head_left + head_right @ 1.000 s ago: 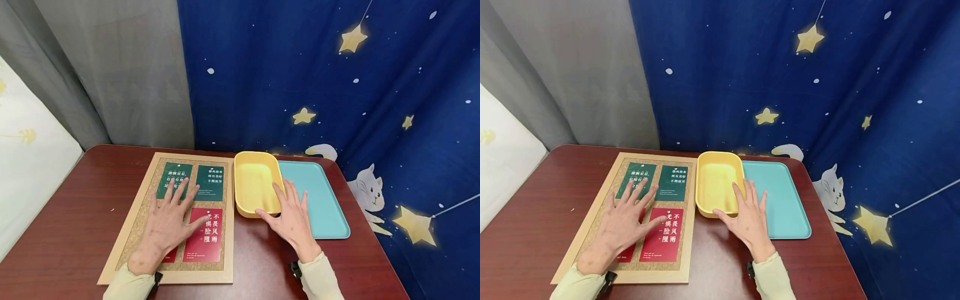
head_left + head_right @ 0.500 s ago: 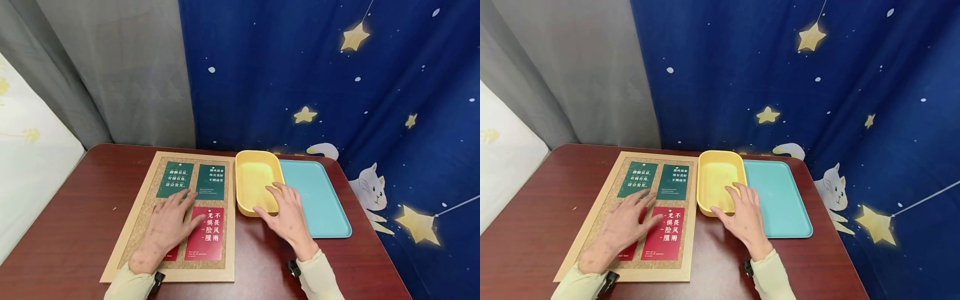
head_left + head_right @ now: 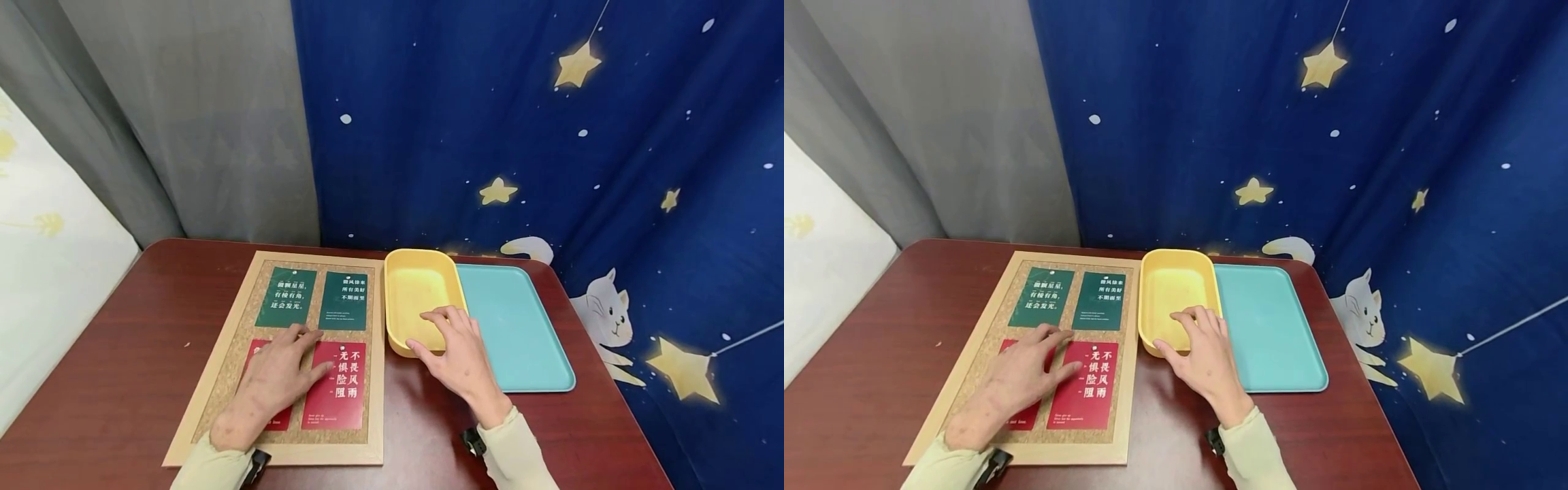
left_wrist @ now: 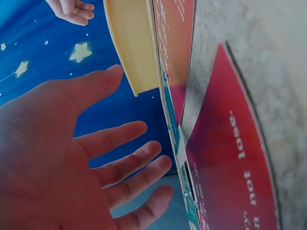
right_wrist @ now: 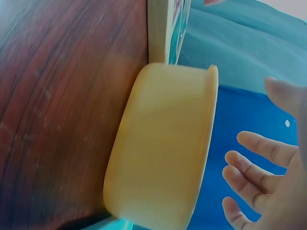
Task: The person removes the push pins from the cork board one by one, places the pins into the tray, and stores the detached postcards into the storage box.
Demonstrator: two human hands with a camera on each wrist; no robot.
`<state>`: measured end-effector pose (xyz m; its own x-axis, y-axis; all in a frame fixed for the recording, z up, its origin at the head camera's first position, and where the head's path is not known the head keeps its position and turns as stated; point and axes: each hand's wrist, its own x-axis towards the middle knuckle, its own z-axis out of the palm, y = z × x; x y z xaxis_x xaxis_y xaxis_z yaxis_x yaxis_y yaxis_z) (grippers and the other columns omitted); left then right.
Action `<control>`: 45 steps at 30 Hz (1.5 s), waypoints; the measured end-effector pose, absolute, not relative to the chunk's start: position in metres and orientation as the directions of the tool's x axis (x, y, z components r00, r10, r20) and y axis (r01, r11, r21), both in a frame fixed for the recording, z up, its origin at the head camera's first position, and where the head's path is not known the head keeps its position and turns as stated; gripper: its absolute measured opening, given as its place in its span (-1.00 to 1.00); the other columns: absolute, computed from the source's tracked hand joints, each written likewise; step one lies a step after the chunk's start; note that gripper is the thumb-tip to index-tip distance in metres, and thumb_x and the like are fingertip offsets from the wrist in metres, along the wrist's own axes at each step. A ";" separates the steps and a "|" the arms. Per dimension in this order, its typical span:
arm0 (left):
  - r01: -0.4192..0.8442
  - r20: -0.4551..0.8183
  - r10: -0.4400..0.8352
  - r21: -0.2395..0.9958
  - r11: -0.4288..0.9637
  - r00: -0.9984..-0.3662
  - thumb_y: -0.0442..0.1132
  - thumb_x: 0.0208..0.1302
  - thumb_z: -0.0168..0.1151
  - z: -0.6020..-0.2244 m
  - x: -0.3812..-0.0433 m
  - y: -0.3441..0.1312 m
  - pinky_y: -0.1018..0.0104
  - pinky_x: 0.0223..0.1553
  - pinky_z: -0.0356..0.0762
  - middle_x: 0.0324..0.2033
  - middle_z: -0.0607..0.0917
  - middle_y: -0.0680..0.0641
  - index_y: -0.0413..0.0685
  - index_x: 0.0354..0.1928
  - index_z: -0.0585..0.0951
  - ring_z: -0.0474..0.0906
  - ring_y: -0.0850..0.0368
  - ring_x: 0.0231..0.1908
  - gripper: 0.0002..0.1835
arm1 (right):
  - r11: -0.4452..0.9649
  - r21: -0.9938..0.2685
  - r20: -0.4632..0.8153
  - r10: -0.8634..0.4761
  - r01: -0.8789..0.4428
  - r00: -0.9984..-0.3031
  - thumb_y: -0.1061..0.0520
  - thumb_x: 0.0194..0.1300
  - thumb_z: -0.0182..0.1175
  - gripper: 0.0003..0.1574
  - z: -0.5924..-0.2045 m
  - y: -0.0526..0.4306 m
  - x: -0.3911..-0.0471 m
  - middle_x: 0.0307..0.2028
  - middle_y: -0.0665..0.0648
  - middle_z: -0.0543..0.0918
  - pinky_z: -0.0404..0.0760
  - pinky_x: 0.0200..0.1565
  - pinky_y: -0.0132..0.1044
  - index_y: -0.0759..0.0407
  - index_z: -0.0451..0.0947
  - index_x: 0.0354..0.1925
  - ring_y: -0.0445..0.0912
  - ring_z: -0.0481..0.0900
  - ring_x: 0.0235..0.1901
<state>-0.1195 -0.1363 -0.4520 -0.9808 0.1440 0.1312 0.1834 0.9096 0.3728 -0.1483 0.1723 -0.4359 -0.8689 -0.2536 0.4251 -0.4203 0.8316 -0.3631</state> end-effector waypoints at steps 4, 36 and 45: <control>0.172 0.085 0.151 0.379 0.909 -0.985 0.18 0.03 0.47 -0.452 -0.120 -0.136 -0.06 -0.07 0.67 0.06 0.57 -0.13 0.04 0.26 0.55 0.54 -0.04 -0.03 -0.25 | 0.823 -0.370 0.415 -0.269 -0.431 -0.869 -0.35 0.18 0.32 -0.40 -0.435 0.165 -0.148 -0.07 -0.11 0.56 0.39 0.08 -0.15 -0.04 0.64 0.03 -0.11 0.47 0.02; 0.100 -0.091 0.148 0.400 0.911 -0.985 0.17 -0.13 0.58 -0.457 -0.123 -0.133 0.33 -0.39 0.43 -0.12 0.49 -0.13 -0.06 0.41 0.37 0.39 0.10 -0.31 0.05 | 0.779 -0.363 0.382 -0.375 -0.511 -0.844 -0.27 0.23 0.32 -0.52 -0.438 0.129 -0.143 -0.11 -0.13 0.57 0.41 0.00 -0.27 -0.04 0.65 -0.02 -0.20 0.42 -0.04; 0.115 -0.095 0.168 0.412 0.904 -0.981 0.14 -0.13 0.60 -0.458 -0.122 -0.134 0.35 -0.44 0.38 -0.19 0.45 -0.11 -0.12 0.43 0.34 0.35 0.13 -0.38 0.08 | 0.745 -0.378 0.384 -0.413 -0.549 -0.826 -0.23 0.23 0.34 -0.52 -0.435 0.118 -0.143 -0.11 -0.07 0.60 0.43 0.03 -0.26 -0.02 0.65 0.00 -0.19 0.43 -0.06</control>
